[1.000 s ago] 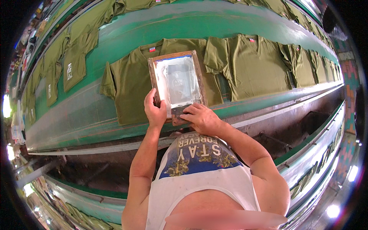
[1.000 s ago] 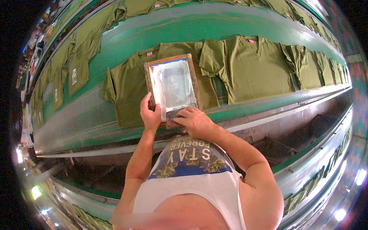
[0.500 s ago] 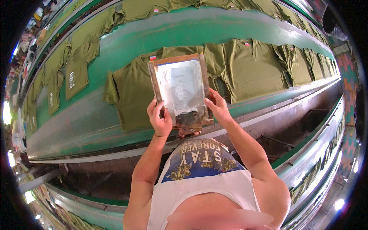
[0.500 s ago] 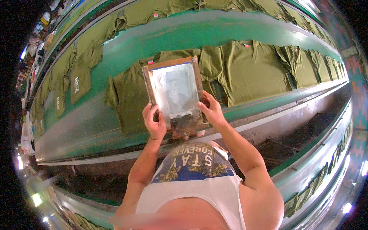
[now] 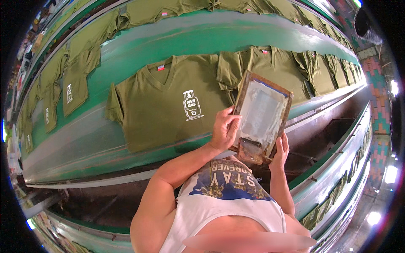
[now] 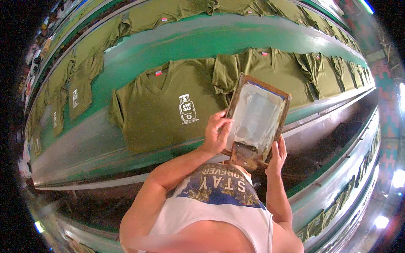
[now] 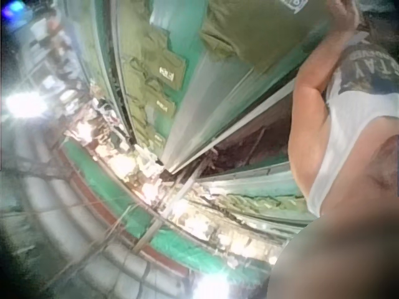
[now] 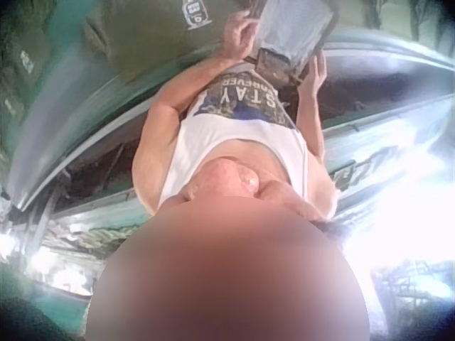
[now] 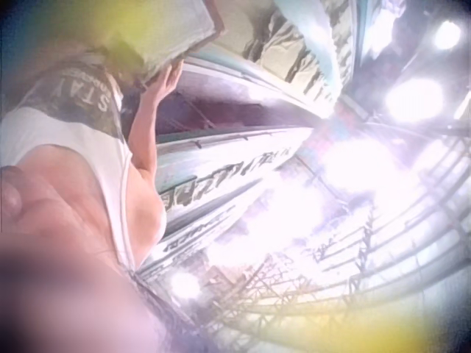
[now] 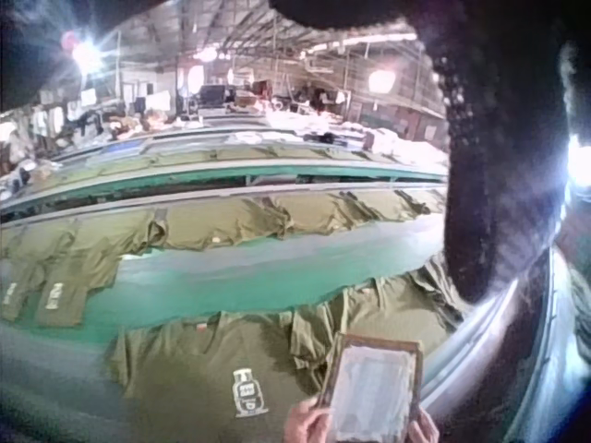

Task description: The person repeatedly screen prints a white logo onto olive green t-shirts laid out on a green workbench. They use a wooden screen printing frame and a squeegee to apply white ink, then lift the screen to reveal the printed design. The person folds each printed shirt and places it aside before moving to the next shirt.

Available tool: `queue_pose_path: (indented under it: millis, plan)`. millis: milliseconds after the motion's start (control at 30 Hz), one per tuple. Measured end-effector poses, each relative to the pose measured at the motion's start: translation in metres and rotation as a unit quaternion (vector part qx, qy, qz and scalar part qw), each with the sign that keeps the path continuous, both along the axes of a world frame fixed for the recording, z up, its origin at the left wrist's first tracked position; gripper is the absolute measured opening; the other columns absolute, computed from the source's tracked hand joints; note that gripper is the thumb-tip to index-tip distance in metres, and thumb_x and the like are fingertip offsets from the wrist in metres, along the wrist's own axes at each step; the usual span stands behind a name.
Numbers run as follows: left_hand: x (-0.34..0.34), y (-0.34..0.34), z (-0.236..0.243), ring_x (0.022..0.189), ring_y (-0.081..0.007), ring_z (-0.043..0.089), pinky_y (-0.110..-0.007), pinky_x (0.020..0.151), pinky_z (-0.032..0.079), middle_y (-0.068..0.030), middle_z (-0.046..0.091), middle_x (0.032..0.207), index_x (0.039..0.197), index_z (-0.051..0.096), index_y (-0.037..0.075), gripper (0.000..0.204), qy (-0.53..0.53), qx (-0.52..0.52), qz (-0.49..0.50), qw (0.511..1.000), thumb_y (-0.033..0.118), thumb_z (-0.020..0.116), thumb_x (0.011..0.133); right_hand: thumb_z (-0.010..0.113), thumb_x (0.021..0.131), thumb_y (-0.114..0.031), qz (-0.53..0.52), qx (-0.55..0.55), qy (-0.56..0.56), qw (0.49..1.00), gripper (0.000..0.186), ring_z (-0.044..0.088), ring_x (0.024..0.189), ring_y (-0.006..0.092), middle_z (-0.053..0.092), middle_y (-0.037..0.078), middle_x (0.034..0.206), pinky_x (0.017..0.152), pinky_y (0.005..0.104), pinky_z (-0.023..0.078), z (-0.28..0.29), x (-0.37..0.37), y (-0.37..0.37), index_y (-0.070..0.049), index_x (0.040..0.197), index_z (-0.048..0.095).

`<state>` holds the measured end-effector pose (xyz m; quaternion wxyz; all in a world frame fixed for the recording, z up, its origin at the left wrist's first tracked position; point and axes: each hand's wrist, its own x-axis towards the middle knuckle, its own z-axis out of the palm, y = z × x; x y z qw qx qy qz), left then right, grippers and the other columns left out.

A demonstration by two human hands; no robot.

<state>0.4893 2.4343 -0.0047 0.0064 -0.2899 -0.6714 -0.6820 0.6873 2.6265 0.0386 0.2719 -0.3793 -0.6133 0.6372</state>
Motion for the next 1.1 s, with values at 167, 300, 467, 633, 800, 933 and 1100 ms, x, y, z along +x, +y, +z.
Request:
queue_pose_path:
  millis: [167,300,467,633,800,933,1100]
  plan:
    - [0.011,0.053,0.004,0.129,-0.043,0.062,-0.05,0.114,0.047,-0.0264,0.068,0.143,0.116,0.081,0.003,0.017,-0.009,-0.025,-0.023,0.999,0.016,0.077,0.105,0.069,0.112,-0.027,-0.039,-0.017,0.018,0.999,0.058,0.066,0.137,0.0226,0.07,0.012,0.152,0.12,0.0396,0.05,-0.01,0.023,0.042,0.004,0.16,0.059]
    - [0.015,0.12,0.001,0.128,-0.043,0.062,-0.051,0.112,0.048,-0.0259,0.069,0.136,0.115,0.08,0.003,0.016,-0.014,-0.041,-0.03,0.999,0.015,0.077,0.104,0.068,0.114,-0.025,-0.049,-0.033,0.049,0.997,0.051,0.072,0.127,0.0214,0.075,0.012,0.142,0.111,0.038,0.056,-0.028,0.032,0.109,0.003,0.156,0.063]
    - [0.036,0.247,-0.012,0.133,-0.0415,0.063,-0.05,0.113,0.05,-0.024,0.069,0.139,0.12,0.081,0.006,0.024,0.026,-0.059,0.01,0.998,0.007,0.082,0.096,0.072,0.111,-0.022,-0.079,-0.063,0.061,0.993,0.049,0.071,0.124,0.0198,0.076,0.009,0.14,0.111,0.0382,0.054,-0.056,0.05,0.241,0.004,0.152,0.066]
    - [0.074,0.357,-0.013,0.139,-0.0427,0.061,-0.05,0.119,0.048,-0.0243,0.064,0.15,0.133,0.076,0.008,0.045,-0.016,-0.066,0.004,0.998,0.0,0.08,0.089,0.072,0.11,-0.019,-0.051,-0.074,0.061,0.994,0.045,0.071,0.123,0.0188,0.076,0.01,0.137,0.112,0.0367,0.054,-0.046,0.079,0.361,0.005,0.149,0.068]
    - [0.085,0.402,-0.017,0.141,-0.0409,0.06,-0.048,0.119,0.05,-0.0245,0.063,0.151,0.133,0.077,0.008,0.048,-0.012,-0.113,0.036,0.993,-0.003,0.077,0.086,0.07,0.11,-0.016,0.01,-0.074,0.017,0.997,0.046,0.069,0.128,0.0198,0.075,0.011,0.14,0.116,0.0371,0.051,-0.034,0.069,0.433,0.005,0.15,0.067]
    - [0.071,0.391,-0.032,0.129,-0.0425,0.065,-0.048,0.109,0.054,-0.0256,0.065,0.144,0.125,0.079,0.007,0.043,-0.014,-0.104,0.128,0.986,-0.005,0.073,0.085,0.068,0.109,-0.014,0.152,-0.013,0.032,0.988,0.053,0.066,0.135,0.0216,0.07,0.015,0.152,0.121,0.0379,0.047,-0.044,0.021,0.445,0.006,0.158,0.061]
    - [0.059,0.367,-0.048,0.135,-0.0388,0.064,-0.043,0.108,0.056,-0.0256,0.063,0.151,0.121,0.079,0.005,0.036,-0.046,-0.118,0.201,0.971,-0.006,0.074,0.088,0.073,0.108,-0.016,0.228,-0.017,0.024,0.973,0.053,0.062,0.115,0.0128,0.068,0.006,0.137,0.104,0.0302,0.051,-0.07,-0.04,0.444,0.005,0.156,0.063]
